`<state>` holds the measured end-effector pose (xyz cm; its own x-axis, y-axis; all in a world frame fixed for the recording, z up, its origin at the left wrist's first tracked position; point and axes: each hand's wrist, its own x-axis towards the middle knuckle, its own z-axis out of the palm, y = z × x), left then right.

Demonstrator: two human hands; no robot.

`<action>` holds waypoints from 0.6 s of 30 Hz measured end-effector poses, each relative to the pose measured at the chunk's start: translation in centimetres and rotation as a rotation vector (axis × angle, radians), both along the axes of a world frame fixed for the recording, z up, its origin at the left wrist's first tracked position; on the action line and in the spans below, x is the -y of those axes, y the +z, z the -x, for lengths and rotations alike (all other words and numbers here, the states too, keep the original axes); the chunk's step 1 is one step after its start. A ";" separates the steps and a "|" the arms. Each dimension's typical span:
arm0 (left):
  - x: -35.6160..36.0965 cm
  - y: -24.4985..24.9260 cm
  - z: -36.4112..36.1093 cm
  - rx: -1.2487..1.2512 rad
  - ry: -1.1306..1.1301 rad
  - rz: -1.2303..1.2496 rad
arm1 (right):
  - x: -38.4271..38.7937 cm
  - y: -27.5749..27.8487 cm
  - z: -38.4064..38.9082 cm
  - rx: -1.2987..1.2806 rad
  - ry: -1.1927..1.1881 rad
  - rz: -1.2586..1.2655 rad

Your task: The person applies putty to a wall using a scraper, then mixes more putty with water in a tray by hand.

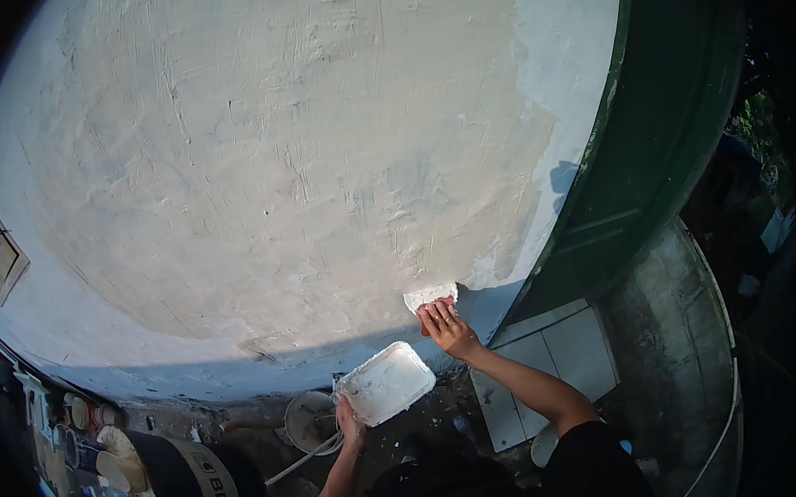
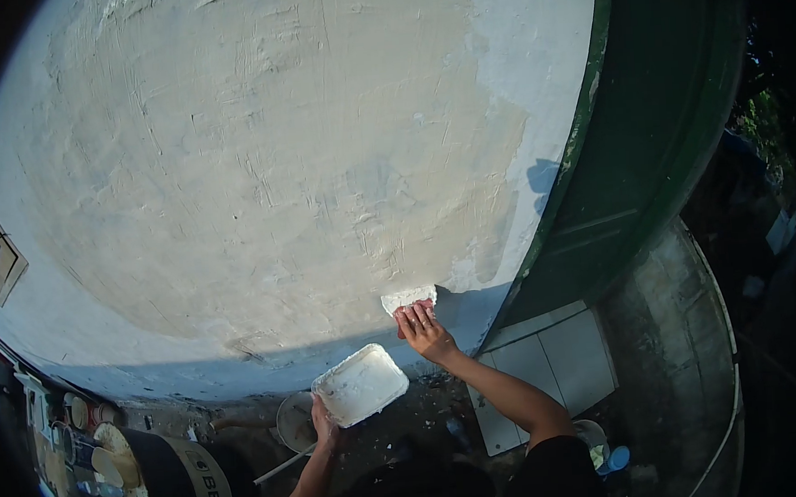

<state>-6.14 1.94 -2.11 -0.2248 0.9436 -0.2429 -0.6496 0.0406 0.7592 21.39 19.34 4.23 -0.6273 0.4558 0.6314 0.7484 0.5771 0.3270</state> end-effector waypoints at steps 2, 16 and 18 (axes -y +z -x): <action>-0.3 -0.4 0.4 0.055 -0.032 0.023 | 1.0 2.8 -0.9 -0.080 0.012 0.221; -1.6 -1.1 1.3 0.039 -0.104 -0.009 | -2.2 29.5 4.3 -0.018 0.015 -0.370; -1.5 -1.9 2.1 0.048 -0.095 -0.012 | -3.1 23.1 4.8 0.004 -0.005 -0.371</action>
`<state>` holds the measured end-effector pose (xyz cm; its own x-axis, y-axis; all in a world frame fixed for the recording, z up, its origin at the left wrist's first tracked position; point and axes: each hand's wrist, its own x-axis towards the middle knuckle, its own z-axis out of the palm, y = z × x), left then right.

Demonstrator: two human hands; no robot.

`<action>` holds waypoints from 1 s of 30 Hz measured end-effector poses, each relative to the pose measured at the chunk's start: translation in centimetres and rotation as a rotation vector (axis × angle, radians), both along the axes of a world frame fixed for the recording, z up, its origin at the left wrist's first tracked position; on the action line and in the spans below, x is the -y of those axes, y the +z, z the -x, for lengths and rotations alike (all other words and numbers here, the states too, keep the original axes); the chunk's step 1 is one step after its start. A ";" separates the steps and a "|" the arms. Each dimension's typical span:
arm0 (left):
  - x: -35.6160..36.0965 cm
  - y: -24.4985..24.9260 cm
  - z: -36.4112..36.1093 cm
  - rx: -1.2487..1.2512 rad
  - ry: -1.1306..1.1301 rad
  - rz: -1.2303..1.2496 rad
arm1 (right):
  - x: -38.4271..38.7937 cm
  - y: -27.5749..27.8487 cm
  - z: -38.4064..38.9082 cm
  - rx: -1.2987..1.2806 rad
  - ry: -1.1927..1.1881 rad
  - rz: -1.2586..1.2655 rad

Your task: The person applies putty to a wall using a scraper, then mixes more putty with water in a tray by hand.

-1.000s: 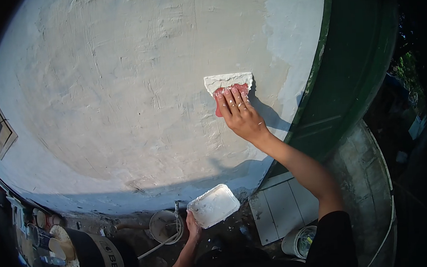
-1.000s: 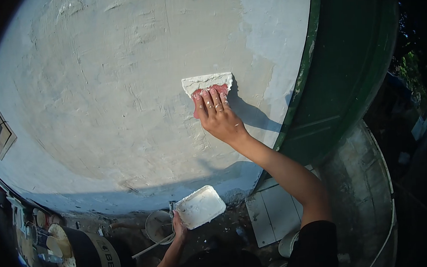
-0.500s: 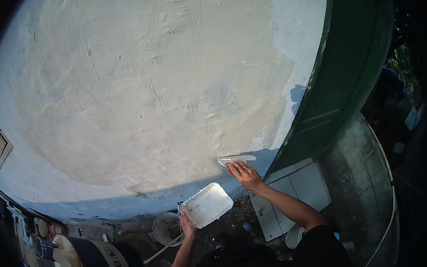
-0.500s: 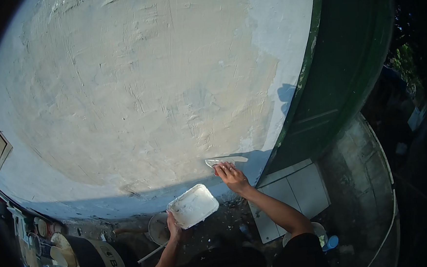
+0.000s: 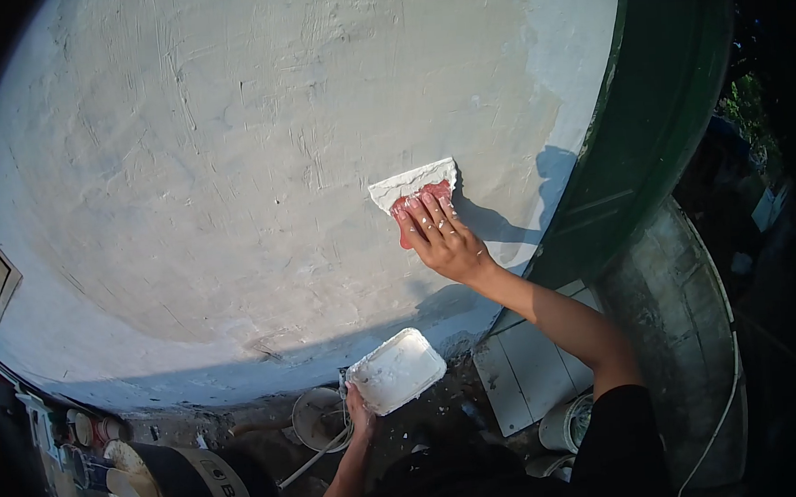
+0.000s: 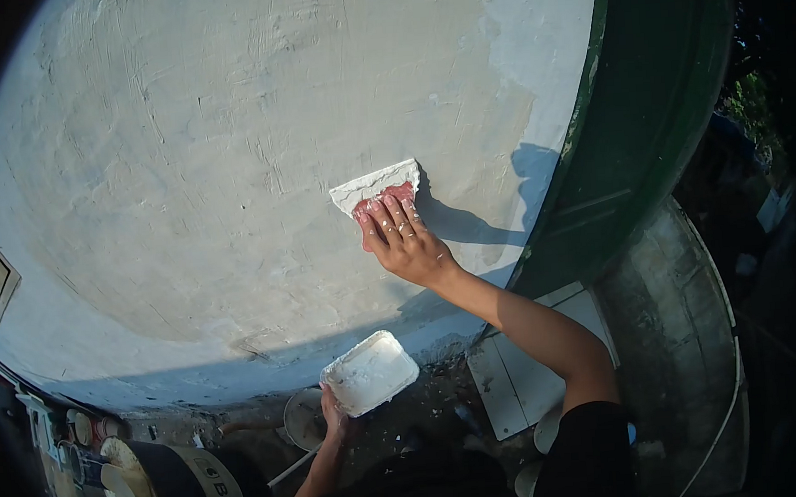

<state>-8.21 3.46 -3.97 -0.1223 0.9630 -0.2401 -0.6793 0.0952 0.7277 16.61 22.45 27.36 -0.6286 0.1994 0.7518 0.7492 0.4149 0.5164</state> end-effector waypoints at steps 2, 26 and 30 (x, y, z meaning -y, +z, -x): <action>0.6 0.2 0.4 0.016 0.006 0.013 | 0.9 -6.2 0.1 0.059 -0.045 0.051; 0.3 5.1 -3.6 -0.077 0.079 -0.049 | 0.7 -13.3 -5.3 -0.008 -0.090 0.201; 0.8 4.2 -3.9 -0.135 0.092 -0.042 | 1.8 -23.6 -6.0 0.031 -0.079 0.259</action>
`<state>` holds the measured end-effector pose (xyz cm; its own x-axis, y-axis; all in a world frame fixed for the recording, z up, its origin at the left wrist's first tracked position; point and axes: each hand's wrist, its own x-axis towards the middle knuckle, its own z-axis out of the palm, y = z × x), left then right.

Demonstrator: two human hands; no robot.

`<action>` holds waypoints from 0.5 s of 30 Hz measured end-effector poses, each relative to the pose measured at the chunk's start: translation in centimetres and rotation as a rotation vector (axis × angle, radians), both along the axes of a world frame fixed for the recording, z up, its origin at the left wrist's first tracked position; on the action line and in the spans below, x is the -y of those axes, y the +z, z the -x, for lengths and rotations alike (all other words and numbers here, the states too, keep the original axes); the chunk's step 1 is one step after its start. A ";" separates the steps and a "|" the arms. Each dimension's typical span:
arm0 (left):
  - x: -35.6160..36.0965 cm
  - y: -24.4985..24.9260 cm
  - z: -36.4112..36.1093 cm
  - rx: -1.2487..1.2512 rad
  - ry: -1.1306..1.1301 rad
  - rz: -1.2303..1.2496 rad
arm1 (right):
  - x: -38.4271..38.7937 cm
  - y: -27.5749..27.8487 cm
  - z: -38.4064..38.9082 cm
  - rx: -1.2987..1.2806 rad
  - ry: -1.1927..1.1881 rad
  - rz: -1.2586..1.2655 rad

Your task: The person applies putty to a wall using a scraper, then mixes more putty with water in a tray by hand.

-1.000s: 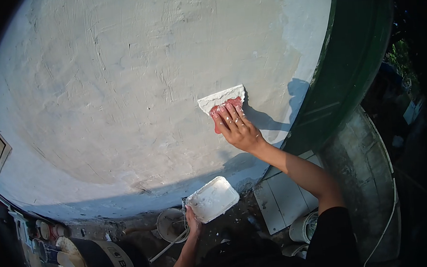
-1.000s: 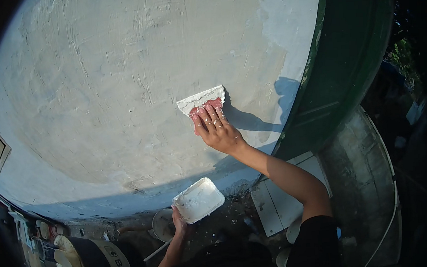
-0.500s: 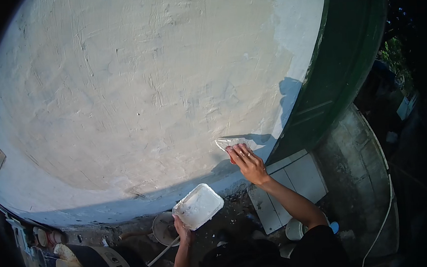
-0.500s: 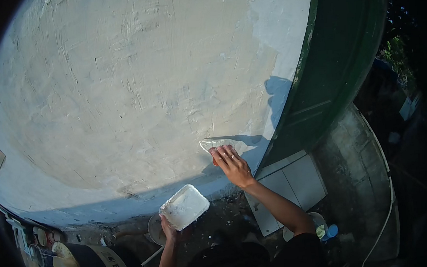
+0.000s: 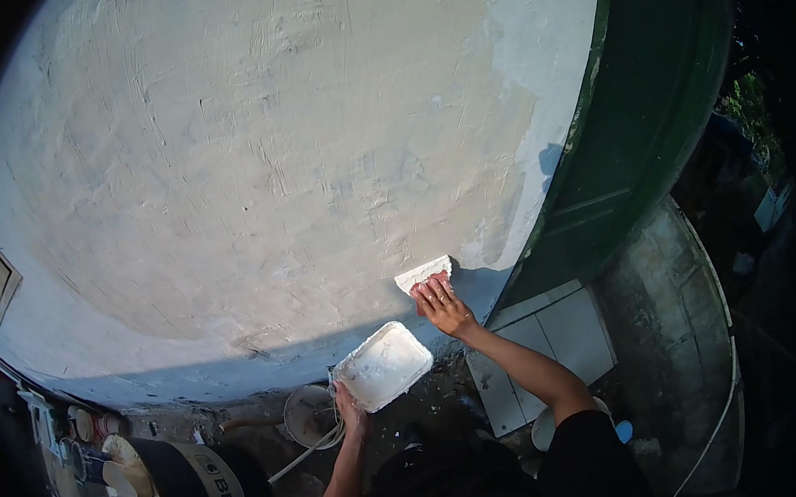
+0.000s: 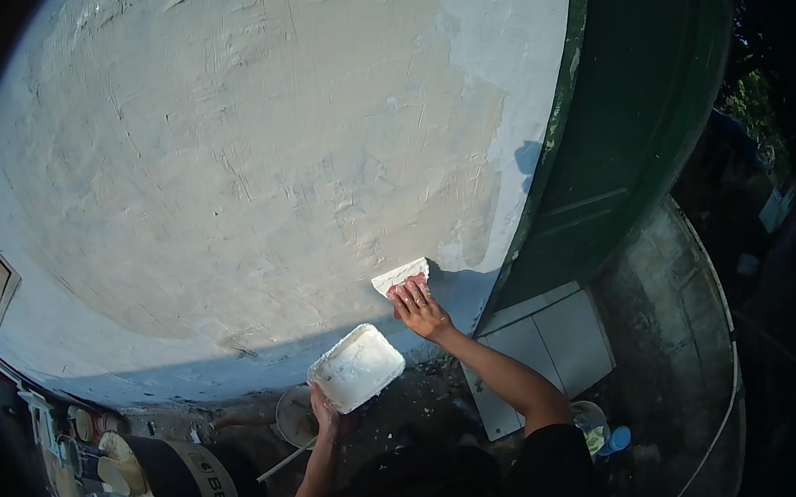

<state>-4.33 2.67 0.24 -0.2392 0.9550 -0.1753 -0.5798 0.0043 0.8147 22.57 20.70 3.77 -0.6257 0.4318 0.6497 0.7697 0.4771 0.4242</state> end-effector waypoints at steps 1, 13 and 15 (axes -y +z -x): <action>-0.1 0.1 -0.3 -0.005 0.011 -0.001 | 0.2 0.0 -0.2 -0.022 0.021 0.031; -1.7 2.3 -10.6 -0.117 -0.066 -0.091 | 8.1 14.8 -15.5 -1.372 -0.003 0.692; -2.1 2.1 -13.7 -0.132 -0.052 -0.097 | 9.2 14.7 -18.3 -1.484 0.080 0.789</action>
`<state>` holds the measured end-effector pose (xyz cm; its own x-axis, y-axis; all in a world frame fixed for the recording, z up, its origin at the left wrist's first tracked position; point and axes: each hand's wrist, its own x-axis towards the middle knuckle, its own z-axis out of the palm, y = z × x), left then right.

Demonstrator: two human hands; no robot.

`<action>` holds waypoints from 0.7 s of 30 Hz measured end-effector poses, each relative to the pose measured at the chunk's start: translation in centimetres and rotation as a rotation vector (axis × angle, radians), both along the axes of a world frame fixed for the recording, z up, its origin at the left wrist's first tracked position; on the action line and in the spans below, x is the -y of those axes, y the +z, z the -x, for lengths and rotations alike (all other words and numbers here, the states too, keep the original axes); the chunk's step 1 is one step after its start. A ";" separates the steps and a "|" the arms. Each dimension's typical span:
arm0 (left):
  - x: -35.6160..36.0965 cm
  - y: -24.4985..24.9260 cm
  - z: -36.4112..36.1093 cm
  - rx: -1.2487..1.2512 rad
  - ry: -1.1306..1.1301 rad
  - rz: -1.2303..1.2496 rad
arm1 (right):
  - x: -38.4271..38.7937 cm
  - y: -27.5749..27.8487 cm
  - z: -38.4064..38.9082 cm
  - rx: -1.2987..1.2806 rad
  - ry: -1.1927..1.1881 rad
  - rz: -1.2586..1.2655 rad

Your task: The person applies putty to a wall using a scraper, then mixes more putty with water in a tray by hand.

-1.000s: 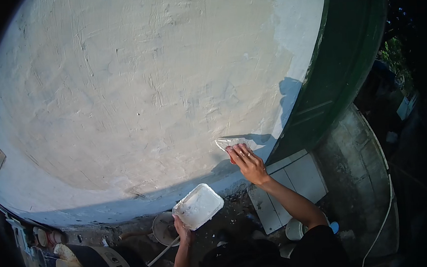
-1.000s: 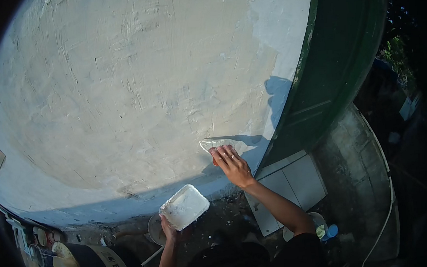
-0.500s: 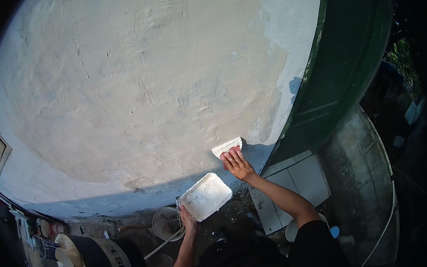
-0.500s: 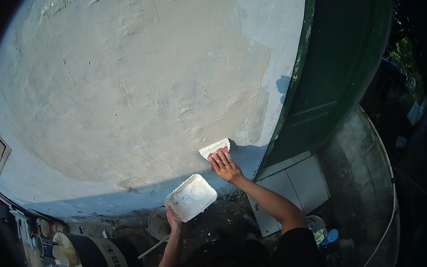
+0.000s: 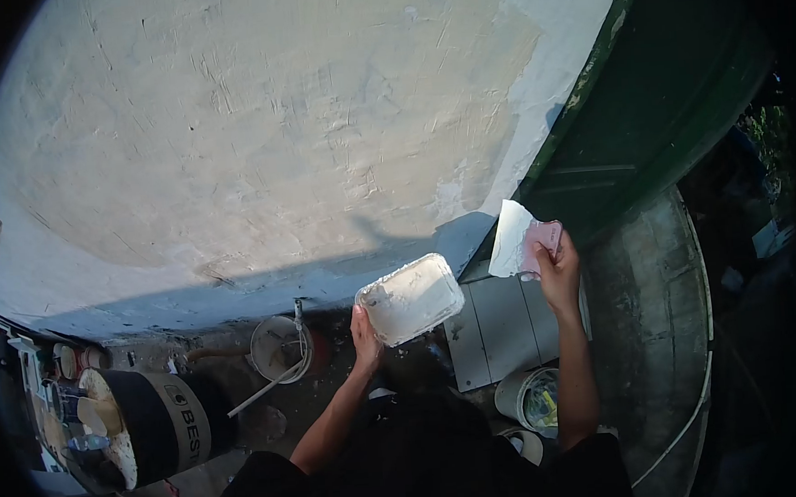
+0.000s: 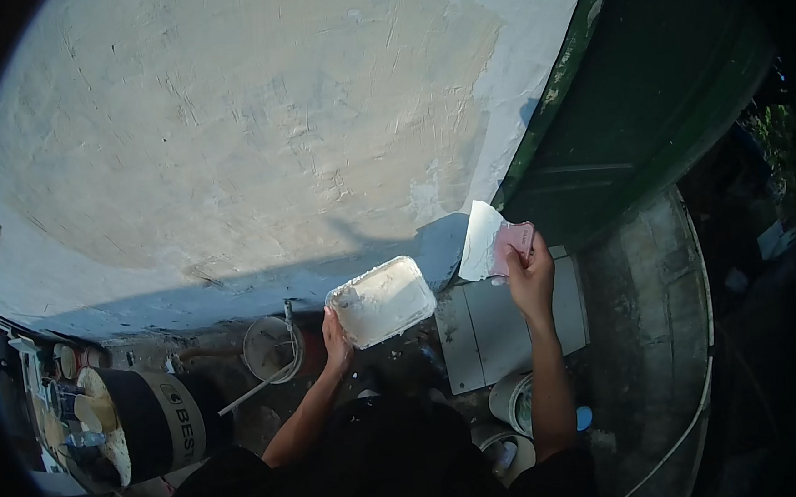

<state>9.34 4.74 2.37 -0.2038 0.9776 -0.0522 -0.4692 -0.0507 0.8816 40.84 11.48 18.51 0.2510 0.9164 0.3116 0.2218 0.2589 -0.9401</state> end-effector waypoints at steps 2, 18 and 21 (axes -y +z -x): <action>-0.3 -0.5 -2.5 0.007 -0.015 0.009 | 1.6 -0.8 -0.9 0.024 0.086 0.097; -1.9 1.4 -9.3 -0.328 -0.010 -0.133 | 1.0 1.1 0.8 1.038 0.285 0.468; -2.0 0.8 -9.3 -0.291 -0.004 -0.115 | -0.1 -0.3 0.0 0.973 0.298 0.422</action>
